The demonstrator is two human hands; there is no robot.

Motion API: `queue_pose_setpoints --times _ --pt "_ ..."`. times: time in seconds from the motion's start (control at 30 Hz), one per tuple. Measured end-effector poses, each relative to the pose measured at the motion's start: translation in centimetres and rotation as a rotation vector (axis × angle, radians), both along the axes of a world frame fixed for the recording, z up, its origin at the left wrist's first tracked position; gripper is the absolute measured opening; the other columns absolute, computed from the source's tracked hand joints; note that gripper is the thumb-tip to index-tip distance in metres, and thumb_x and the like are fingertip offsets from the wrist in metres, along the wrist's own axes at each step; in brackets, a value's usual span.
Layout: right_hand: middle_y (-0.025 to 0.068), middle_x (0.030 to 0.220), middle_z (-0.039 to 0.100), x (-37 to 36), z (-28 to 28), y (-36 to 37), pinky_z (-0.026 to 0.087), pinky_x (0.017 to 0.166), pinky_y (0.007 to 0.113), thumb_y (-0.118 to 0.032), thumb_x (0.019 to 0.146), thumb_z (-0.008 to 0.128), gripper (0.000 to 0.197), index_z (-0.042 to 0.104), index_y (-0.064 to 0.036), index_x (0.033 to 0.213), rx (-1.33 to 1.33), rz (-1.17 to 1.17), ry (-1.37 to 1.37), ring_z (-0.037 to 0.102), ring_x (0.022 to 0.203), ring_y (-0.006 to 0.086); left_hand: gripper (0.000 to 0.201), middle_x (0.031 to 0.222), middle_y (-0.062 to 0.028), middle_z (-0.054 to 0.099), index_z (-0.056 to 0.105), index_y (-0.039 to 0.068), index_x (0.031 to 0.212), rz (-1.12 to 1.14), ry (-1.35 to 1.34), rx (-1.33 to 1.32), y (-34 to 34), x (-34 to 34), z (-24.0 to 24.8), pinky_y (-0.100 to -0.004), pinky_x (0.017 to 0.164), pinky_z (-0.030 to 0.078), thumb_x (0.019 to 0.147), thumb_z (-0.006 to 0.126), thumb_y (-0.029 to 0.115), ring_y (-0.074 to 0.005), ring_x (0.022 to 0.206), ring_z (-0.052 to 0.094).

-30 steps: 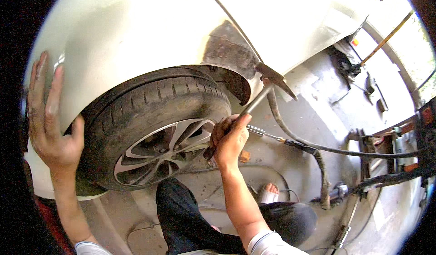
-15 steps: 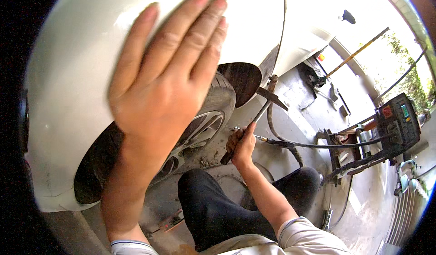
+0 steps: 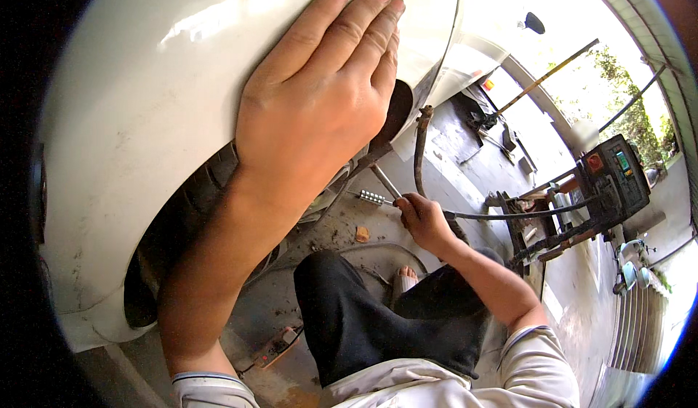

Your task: The person uses a pneumatic chisel to remove rust and paint from the rear wheel arch of a white car, then smooths the area with a hammer and an angle grinder. They later open the trunk and remove a black plastic liner to access the interior.

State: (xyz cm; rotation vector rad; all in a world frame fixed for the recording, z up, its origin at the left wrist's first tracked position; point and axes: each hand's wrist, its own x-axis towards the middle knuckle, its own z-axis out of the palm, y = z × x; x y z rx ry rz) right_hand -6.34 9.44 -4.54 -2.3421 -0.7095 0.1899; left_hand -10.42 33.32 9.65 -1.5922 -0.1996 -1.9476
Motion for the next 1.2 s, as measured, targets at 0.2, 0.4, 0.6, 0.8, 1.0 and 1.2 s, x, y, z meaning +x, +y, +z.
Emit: queue_pose_setpoints --times 0.2,0.4,0.6,0.8,1.0,1.2 --pt "0.0186 0.075 0.064 2.6 2.5 -0.9 0.049 0.061 0.04 -0.035 0.094 0.05 0.033 0.063 -0.005 0.099 -0.41 0.065 -0.231 0.064 0.07 0.0325 0.033 0.114 -0.0045 0.065 0.069 0.007 0.105 -0.062 0.012 -0.025 -0.3 0.7 -0.5 -0.0324 0.109 0.029 0.085 0.055 0.029 -0.0165 0.114 0.054" --pt "0.0207 0.066 0.059 4.5 4.5 -0.2 0.045 0.057 0.044 -0.028 0.094 0.049 0.03 0.061 -0.0009 0.091 -0.372 0.105 -0.355 0.057 0.06 0.0388 0.031 0.117 -0.0015 0.063 0.067 0.01 0.109 -0.118 0.09 -0.041 -0.4 -0.4 -0.3 -0.0306 0.109 0.03 0.085 0.054 0.026 -0.0138 0.116 0.052" --pt "0.0229 0.07 0.06 4.2 4.5 1.6 0.045 0.061 0.046 -0.026 0.094 0.051 0.03 0.061 0.0015 0.092 -0.294 0.068 -0.29 0.059 0.065 0.0396 0.031 0.121 0.0014 0.061 0.065 0.013 0.113 -0.117 0.216 -0.04 1.0 -2.4 -0.1 -0.0288 0.108 0.031 0.085 0.054 0.023 -0.0112 0.119 0.05" --pt "0.0217 0.066 0.058 6.3 7.7 1.1 0.045 0.058 0.044 -0.026 0.092 0.055 0.029 0.061 0.0009 0.084 -0.342 0.081 -0.43 0.057 0.058 0.0349 0.033 0.125 0.0043 0.058 0.063 0.016 0.116 -0.117 0.347 -0.047 -0.1 -3.1 0.3 -0.027 0.108 0.032 0.085 0.053 0.02 -0.0086 0.121 0.049" --pt "0.0231 0.078 0.061 5.8 8.0 3.0 0.047 0.068 0.045 -0.03 0.095 0.048 0.033 0.06 0.0001 0.093 -0.076 -0.151 -0.283 0.06 0.074 0.0389 0.035 0.128 0.0062 0.056 0.061 0.018 0.12 -0.076 0.495 -0.094 0.2 -4.5 1.7 -0.0262 0.109 0.032 0.087 0.052 0.016 -0.0071 0.124 0.047" --pt "0.0231 0.08 0.061 7.8 9.1 1.1 0.047 0.072 0.045 -0.037 0.094 0.049 0.04 0.059 0.0008 0.091 -0.1 -0.077 -0.198 0.061 0.079 0.0387 0.037 0.128 0.0076 0.056 0.06 0.02 0.12 0.089 0.57 -0.025 -0.9 -5.0 2.5 -0.0315 0.106 0.037 0.084 0.056 0.013 -0.0099 0.123 0.048"
